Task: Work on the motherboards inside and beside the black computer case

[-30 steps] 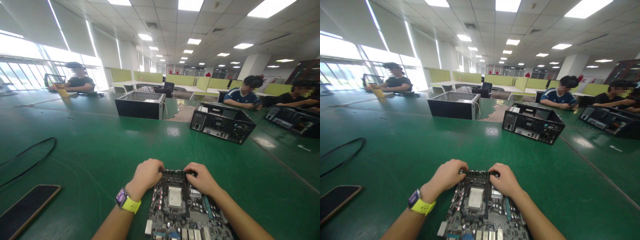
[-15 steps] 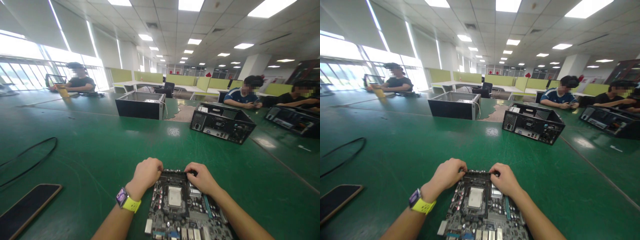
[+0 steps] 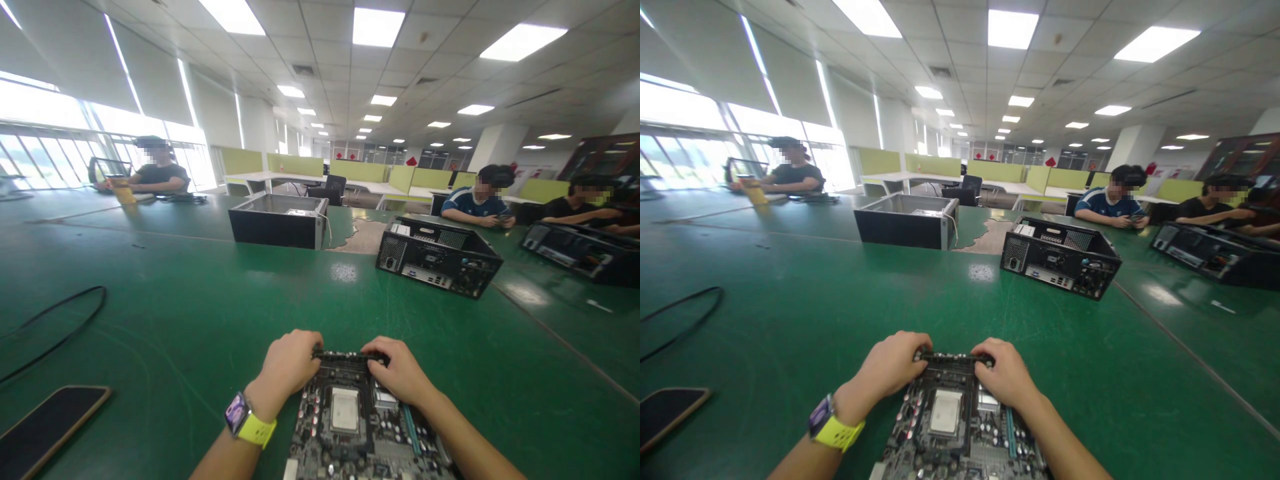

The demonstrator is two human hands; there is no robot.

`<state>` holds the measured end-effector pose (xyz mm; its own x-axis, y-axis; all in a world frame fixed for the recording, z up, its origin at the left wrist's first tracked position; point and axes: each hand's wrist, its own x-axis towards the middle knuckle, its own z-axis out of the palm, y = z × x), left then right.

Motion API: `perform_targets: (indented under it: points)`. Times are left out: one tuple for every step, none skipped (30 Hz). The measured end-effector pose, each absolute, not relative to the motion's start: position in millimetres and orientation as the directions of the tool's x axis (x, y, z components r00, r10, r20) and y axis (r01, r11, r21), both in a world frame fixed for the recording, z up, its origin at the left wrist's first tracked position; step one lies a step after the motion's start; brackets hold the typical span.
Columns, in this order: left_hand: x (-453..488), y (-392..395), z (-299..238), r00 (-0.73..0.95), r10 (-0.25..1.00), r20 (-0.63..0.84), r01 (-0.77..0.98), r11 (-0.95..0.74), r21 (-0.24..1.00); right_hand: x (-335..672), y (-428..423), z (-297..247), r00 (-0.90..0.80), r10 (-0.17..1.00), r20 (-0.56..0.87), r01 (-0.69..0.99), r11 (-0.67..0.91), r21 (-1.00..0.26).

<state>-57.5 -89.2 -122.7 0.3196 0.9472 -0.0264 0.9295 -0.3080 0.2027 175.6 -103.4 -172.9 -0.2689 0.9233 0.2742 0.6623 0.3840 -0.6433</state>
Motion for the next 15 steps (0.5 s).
perform_targets:
  points:
    - [-56,-91,-120,0.325,0.945,-0.02,0.927,-0.315,0.202,175,-103,-173,-0.267,0.923,0.276,0.664,0.384,-0.642]
    - [-54,-94,-116,0.331,0.943,-0.006,0.926,-0.324,0.195,175,-104,-172,-0.267,0.923,0.277,0.662,0.384,-0.644]
    - [-51,-99,-111,0.343,0.939,0.011,0.922,-0.339,0.186,175,-104,-172,-0.265,0.924,0.277,0.658,0.383,-0.648]
    - [-45,-105,-106,0.363,0.931,0.03,0.915,-0.363,0.178,175,-104,-172,-0.258,0.925,0.279,0.653,0.38,-0.655]
    - [-38,-113,-101,0.394,0.918,0.047,0.902,-0.396,0.174,175,-104,-172,-0.242,0.927,0.285,0.645,0.373,-0.667]
    - [-29,-123,-98,0.438,0.898,0.054,0.881,-0.44,0.176,175,-103,-172,-0.219,0.931,0.292,0.632,0.364,-0.684]
    - [-17,-133,-97,0.493,0.869,0.043,0.851,-0.491,0.185,177,-102,-172,-0.185,0.935,0.304,0.612,0.351,-0.709]
    - [-4,-143,-100,0.556,0.831,0.011,0.813,-0.546,0.203,178,-101,-173,-0.137,0.938,0.317,0.582,0.335,-0.741]
    - [10,-153,-106,0.619,0.784,-0.03,0.768,-0.597,0.233,181,-99,-173,-0.073,0.941,0.331,0.542,0.316,-0.779]
    - [24,-163,-117,0.666,0.743,-0.068,0.729,-0.628,0.271,184,-97,-173,0.002,0.941,0.338,0.493,0.293,-0.819]
    - [38,-171,-131,0.695,0.712,-0.101,0.701,-0.639,0.317,187,-95,-173,0.08,0.938,0.338,0.442,0.27,-0.855]
    - [51,-178,-148,0.706,0.698,-0.121,0.686,-0.63,0.364,190,-93,-173,0.155,0.93,0.332,0.393,0.251,-0.885]
    - [60,-183,-167,0.698,0.705,-0.125,0.685,-0.606,0.404,193,-91,-173,0.215,0.921,0.324,0.353,0.236,-0.905]
    - [67,-187,-185,0.692,0.713,-0.113,0.68,-0.59,0.436,196,-90,-173,0.257,0.913,0.317,0.325,0.227,-0.918]
    - [71,-191,-202,0.691,0.717,-0.086,0.667,-0.588,0.457,199,-89,-173,0.281,0.907,0.313,0.308,0.223,-0.925]
